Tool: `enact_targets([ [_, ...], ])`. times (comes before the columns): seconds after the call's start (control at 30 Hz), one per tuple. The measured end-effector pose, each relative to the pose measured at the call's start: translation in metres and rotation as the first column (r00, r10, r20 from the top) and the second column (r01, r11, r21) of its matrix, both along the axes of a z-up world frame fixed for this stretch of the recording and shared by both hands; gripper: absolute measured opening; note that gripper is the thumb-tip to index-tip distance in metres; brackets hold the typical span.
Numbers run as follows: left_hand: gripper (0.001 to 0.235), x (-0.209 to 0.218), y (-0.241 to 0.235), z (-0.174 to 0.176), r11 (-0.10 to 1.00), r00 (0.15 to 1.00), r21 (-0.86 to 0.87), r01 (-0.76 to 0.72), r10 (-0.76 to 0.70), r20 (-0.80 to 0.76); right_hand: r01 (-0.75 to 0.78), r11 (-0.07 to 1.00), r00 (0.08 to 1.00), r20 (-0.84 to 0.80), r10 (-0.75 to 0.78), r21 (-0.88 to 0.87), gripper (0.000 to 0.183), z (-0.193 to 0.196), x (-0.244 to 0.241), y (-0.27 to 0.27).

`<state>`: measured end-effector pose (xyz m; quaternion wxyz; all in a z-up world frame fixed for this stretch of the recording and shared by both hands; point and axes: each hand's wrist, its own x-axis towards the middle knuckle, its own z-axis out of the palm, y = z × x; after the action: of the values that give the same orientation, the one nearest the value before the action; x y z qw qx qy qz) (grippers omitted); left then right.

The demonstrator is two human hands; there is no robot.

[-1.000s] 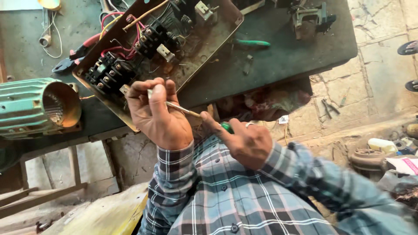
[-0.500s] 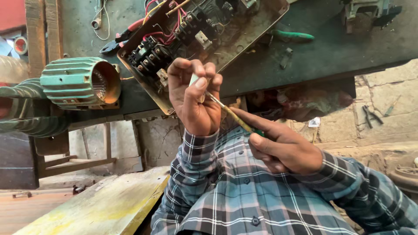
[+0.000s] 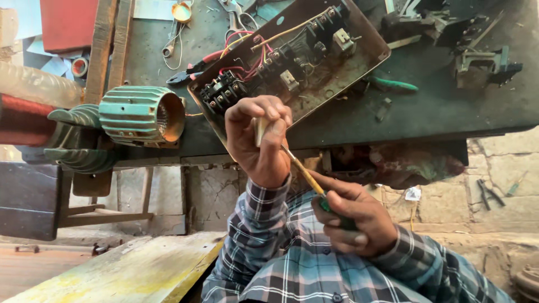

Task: The person removes a white plastic component from an electrical panel and uses a screwdriver to repeatedly scrape and chip away material from its interior. The person holds the component in one hand and manipulates the screwdriver with the other, focusing on hollowing out the inside of the plastic piece.

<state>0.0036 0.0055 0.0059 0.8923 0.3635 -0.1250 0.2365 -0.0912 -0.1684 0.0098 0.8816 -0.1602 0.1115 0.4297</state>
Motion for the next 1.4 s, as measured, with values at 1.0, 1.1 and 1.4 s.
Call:
enact_targets([
  [1.0, 0.030, -0.012, -0.005, 0.043, 0.983, 0.982, 0.019, -0.183, 0.184, -0.043, 0.224, 0.847, 0.800, 0.587, 0.123, -0.483, 0.059, 0.009, -0.004, 0.019],
  [1.1, 0.026, -0.012, -0.004, 0.047, 0.975, 0.990, -0.196, -0.106, 0.084, -0.117, 0.404, 0.700, 0.564, 0.763, 0.317, -0.589, 0.059, 0.018, 0.005, 0.020],
  [1.4, 0.021, -0.001, 0.017, 0.027, 0.764, 0.937, -0.635, 0.115, -0.296, -0.186, 0.213, 0.667, 0.660, 0.609, 0.440, -0.714, 0.059, 0.045, 0.015, 0.015],
])
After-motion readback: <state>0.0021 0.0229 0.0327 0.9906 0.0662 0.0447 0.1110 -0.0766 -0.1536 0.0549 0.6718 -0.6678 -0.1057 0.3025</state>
